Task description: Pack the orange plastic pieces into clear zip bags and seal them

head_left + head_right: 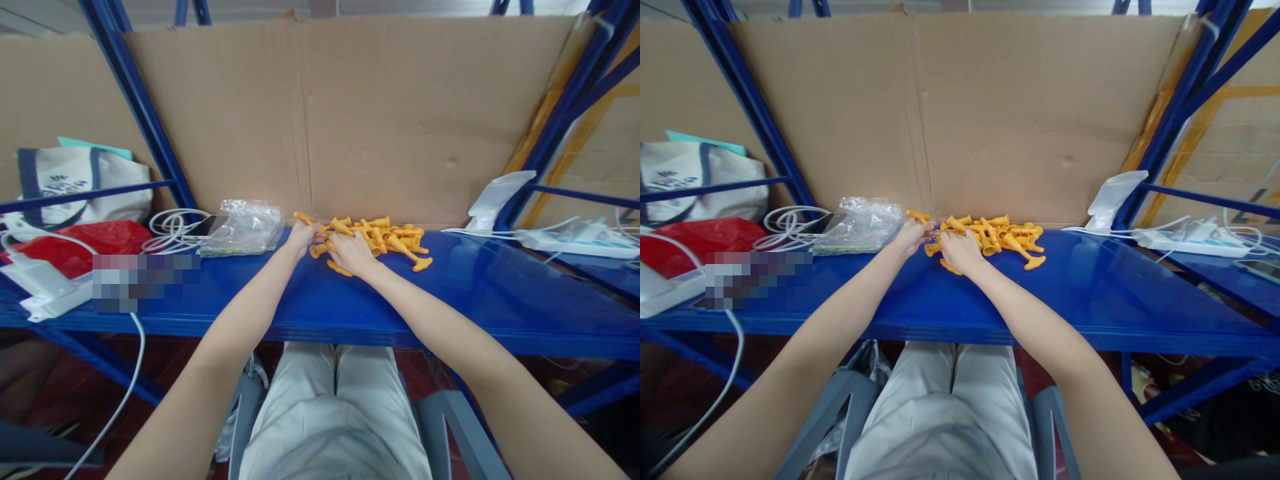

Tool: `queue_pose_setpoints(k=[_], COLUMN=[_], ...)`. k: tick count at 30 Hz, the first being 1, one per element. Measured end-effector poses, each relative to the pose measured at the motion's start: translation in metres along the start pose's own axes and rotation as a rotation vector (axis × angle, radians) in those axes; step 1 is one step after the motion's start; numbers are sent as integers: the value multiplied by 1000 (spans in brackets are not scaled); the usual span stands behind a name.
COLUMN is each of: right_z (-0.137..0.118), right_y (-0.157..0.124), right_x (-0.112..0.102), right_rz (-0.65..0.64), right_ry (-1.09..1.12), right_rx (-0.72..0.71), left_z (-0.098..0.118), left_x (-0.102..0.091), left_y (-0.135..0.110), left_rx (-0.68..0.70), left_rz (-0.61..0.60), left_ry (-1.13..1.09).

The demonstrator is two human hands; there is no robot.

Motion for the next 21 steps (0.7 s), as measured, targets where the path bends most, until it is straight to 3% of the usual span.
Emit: queue_pose_setpoints(k=[5, 14, 18, 21], right_z=[4, 8, 9, 10], right_y=[-1, 0, 0, 1], right_x=[0, 4, 6, 7], right_rz=[-11, -17, -12, -3], right_ry=[19, 31, 36, 47], right_rx=[63, 78, 75, 70], left_z=[-3, -28, -35, -38], left_x=[-21, -41, -47, -51], left_y=[16, 30, 36, 40], left_rx=[-38, -114, -30, 46], left_rz=[123, 175, 277, 234], left_ry=[-49, 106, 387, 737])
Point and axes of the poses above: each hand's wrist, its own y-axis towards the middle knuckle, its own x-axis out of the palm, z = x × y, the point moved 1 cm from there along y, towards the middle knuckle
